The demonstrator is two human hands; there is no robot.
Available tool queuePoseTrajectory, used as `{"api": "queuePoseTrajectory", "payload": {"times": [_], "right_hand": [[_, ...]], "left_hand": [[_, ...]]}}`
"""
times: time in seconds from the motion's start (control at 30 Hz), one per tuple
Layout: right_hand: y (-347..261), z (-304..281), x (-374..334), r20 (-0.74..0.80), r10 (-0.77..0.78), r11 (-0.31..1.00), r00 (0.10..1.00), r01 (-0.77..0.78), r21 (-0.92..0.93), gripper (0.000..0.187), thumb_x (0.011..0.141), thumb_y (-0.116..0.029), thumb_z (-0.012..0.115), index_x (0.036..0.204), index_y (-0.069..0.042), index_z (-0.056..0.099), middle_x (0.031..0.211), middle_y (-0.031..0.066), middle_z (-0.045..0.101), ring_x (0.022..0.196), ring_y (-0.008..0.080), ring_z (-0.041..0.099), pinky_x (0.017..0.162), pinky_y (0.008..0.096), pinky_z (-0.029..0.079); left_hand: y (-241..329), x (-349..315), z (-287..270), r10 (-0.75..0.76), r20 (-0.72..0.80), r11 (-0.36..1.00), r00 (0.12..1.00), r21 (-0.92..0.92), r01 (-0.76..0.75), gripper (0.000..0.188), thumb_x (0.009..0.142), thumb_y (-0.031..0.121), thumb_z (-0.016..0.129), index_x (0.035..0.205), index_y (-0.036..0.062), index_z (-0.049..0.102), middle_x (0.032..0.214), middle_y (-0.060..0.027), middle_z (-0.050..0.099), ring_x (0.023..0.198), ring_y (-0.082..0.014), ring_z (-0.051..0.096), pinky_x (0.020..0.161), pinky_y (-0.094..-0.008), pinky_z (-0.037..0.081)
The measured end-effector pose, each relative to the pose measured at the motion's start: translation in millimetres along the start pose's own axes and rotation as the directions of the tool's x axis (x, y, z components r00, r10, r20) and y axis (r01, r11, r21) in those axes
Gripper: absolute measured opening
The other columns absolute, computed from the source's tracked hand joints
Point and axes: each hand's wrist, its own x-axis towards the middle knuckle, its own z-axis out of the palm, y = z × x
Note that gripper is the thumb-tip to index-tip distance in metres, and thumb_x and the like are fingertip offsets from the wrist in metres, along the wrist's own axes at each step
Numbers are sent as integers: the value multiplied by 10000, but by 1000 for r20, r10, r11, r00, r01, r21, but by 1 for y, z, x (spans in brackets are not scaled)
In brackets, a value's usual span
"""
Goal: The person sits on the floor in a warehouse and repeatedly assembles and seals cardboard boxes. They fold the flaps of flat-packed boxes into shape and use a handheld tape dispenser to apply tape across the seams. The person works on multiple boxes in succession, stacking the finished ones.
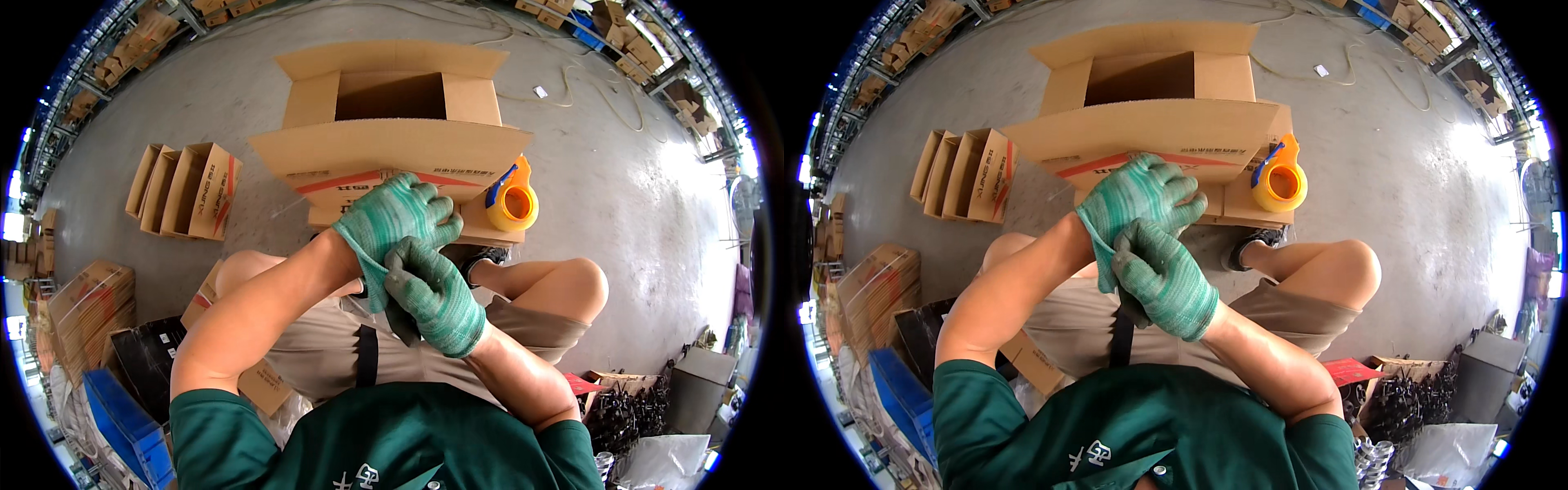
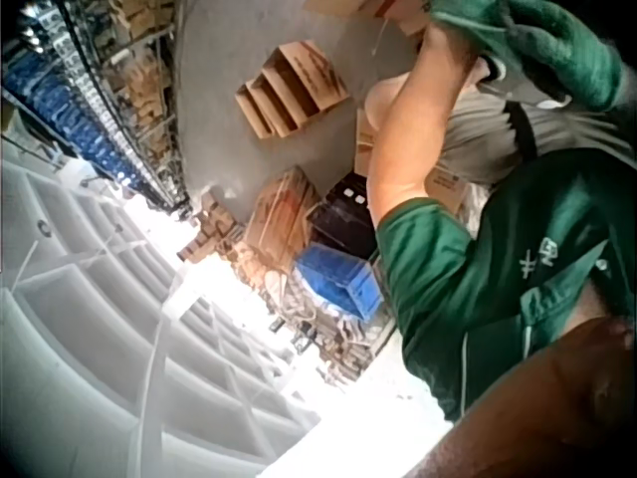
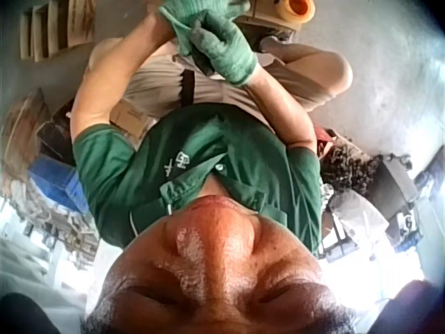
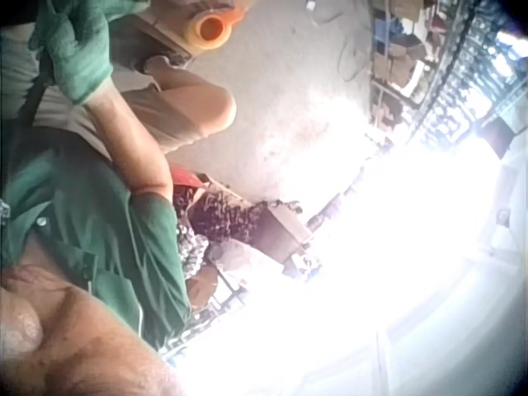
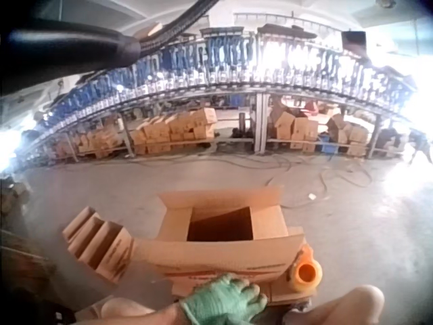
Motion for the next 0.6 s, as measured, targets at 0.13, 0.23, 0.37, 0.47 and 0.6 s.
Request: {"api": "queuePoseTrajectory", "payload": {"times": [0.13,0.23,0.37,0.47,0.6], "right_hand": [[-8,-8,1,-121,-323,883,939,253,-395,83,968,-103,588,966,-44,531,747,13,559,546,61,500,491,225,408],[-31,-27,-6,-195,25,1000,981,-22,13,85,943,-92,618,935,-43,549,740,6,546,584,73,497,523,241,436],[-55,-25,-16,-106,21,965,994,8,263,137,934,-131,649,997,-74,541,764,-8,541,525,57,431,459,213,333],[-64,-32,-21,-22,-48,931,999,52,360,179,925,-134,656,1038,-72,531,782,-6,527,497,39,370,423,204,266],[-72,-30,-24,46,-148,934,988,125,335,178,926,-133,652,1041,-67,533,797,3,532,504,42,377,424,204,273]], "left_hand": [[9,-16,-18,-141,467,976,873,-81,201,289,793,272,668,1032,109,665,1010,-79,674,1024,-272,641,926,-428,498],[13,-11,-78,-77,477,967,876,-178,182,211,810,219,651,975,89,675,967,-115,683,935,-310,659,842,-451,528],[8,-6,-120,26,365,953,930,-290,87,137,836,169,620,942,106,681,977,-123,675,937,-304,652,860,-462,524],[2,12,-146,28,496,904,868,-384,190,195,856,186,614,1022,107,676,1058,-125,670,1020,-300,639,948,-442,512],[10,6,-167,12,541,869,841,-421,259,231,864,203,614,1064,105,675,1091,-120,671,1054,-298,636,976,-435,508]]}}
